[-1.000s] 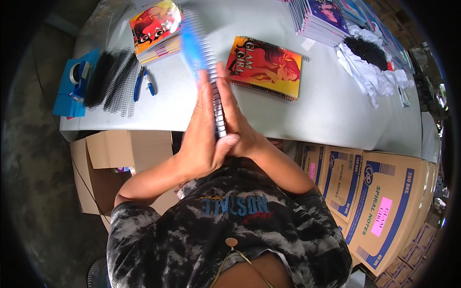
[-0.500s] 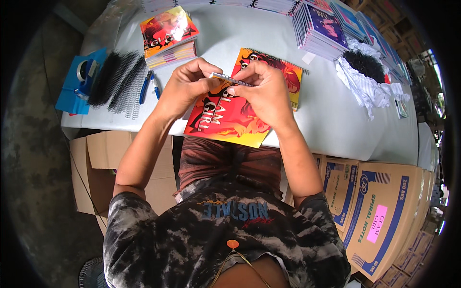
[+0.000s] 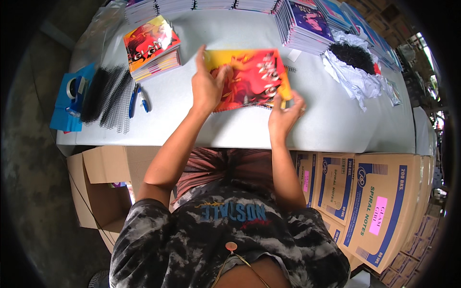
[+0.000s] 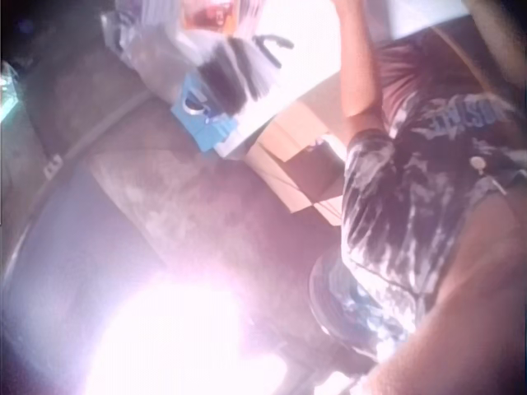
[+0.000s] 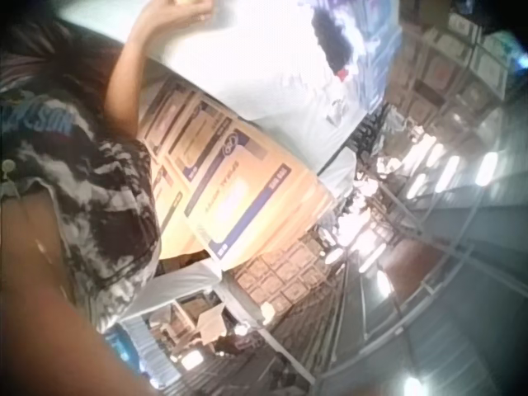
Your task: The person assembles spiral-bound notebooks by inserting metal spirals into the punched holes of the covers and pages. They use pliers to secure the spirals and repeatedly flip through the pages to check alignment. The person also retrieves notebooks from a cardboard box and stacks them on the table.
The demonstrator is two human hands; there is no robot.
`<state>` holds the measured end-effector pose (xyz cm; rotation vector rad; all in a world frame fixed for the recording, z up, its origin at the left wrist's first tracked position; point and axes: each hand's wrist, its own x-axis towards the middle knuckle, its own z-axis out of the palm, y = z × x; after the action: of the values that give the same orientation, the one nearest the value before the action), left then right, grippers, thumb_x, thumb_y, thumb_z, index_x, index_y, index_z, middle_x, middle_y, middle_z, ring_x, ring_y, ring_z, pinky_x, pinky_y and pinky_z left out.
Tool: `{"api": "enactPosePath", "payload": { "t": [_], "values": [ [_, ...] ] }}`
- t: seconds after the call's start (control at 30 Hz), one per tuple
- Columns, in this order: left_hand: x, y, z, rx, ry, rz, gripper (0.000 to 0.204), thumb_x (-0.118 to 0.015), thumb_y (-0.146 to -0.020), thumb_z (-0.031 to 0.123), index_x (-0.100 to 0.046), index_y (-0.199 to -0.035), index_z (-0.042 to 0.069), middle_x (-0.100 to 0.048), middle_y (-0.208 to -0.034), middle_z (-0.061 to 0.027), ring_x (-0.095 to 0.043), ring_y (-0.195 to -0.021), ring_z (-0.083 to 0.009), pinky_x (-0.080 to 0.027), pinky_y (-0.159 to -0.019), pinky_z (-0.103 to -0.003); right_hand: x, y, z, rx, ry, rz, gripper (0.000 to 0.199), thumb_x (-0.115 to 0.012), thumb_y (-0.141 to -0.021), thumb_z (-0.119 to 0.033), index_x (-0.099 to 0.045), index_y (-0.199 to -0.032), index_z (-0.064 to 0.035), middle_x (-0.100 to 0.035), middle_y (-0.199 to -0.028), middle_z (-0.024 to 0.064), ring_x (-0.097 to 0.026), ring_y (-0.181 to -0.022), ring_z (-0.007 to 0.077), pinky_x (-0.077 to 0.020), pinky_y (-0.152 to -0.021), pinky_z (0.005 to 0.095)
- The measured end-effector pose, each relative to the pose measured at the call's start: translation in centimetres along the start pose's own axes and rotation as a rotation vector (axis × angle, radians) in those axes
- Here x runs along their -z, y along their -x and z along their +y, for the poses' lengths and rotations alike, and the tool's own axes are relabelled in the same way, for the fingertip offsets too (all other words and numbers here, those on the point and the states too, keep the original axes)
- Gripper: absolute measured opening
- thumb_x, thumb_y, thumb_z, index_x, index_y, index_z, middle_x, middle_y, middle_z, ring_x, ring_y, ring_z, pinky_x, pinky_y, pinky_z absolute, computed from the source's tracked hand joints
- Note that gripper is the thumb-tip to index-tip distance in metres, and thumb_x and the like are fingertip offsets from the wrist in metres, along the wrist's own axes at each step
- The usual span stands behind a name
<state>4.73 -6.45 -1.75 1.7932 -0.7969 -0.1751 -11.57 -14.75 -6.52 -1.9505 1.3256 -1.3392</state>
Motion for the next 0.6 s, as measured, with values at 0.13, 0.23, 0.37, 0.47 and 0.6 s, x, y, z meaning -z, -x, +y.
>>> {"api": "enactPosePath", "payload": {
  "t": [0.13,0.23,0.37,0.47,0.6],
  "values": [
    [-1.7,-3.2,-3.5,-0.106,-0.245,-0.052,0.072,-0.064,-0.08,0.021,-0.024,-0.138,0.006,-0.056,-0.105,-0.0222,-0.062,-0.083,-0.0313,-0.048,-0.073,-0.039,0.3,1.2,1.5,-0.062,0.043,-0.199,0.045,-0.066,-0.076,-0.021,-0.044,-0.11,-0.0024,-0.051,-0.112,0.0176,-0.046,-0.105,0.0343,-0.0279,-0.094,0.0463],
    [-1.6,-4.8,-1.0,-0.137,-0.56,-0.136,0.081,-0.064,-0.078,0.039,-0.022,-0.139,0.008,-0.053,-0.114,-0.0199,-0.056,-0.098,-0.0339,-0.044,-0.082,-0.043,0.2,1.4,2.5,-0.081,-0.085,-0.194,0.05,-0.066,-0.077,-0.02,-0.04,-0.115,-0.002,-0.05,-0.117,0.018,-0.046,-0.107,0.0342,-0.0264,-0.095,0.0463],
    [0.0,-3.8,-3.1,-0.05,-0.722,-0.34,0.093,-0.066,-0.07,0.054,-0.023,-0.139,0.01,-0.05,-0.12,-0.0182,-0.046,-0.115,-0.0326,-0.037,-0.091,-0.047,1.1,1.5,3.0,-0.018,-0.085,-0.328,0.073,-0.07,-0.075,-0.022,-0.029,-0.131,-0.0014,-0.05,-0.12,0.0188,-0.044,-0.111,0.0335,-0.024,-0.098,0.0449],
    [1.5,-0.8,-3.5,-0.105,-0.583,-0.561,0.096,-0.074,-0.063,0.046,-0.025,-0.139,0.01,-0.051,-0.118,-0.0182,-0.047,-0.113,-0.033,-0.041,-0.089,-0.044,2.2,1.5,3.7,0.066,0.146,-0.394,0.089,-0.076,-0.069,-0.021,-0.023,-0.138,0.0005,-0.053,-0.115,0.0177,-0.043,-0.111,0.0319,-0.0262,-0.097,0.0437],
    [0.1,-0.5,-2.5,-0.029,-0.485,-0.494,0.101,-0.082,-0.055,0.033,-0.028,-0.137,0.012,-0.053,-0.116,-0.0189,-0.05,-0.109,-0.0335,-0.043,-0.088,-0.04,1.7,-1.0,3.6,-0.039,0.032,-0.392,0.081,-0.078,-0.066,-0.014,-0.035,-0.131,0.006,-0.058,-0.108,0.016,-0.043,-0.11,0.0293,-0.0302,-0.095,0.0391]
  ]
}}
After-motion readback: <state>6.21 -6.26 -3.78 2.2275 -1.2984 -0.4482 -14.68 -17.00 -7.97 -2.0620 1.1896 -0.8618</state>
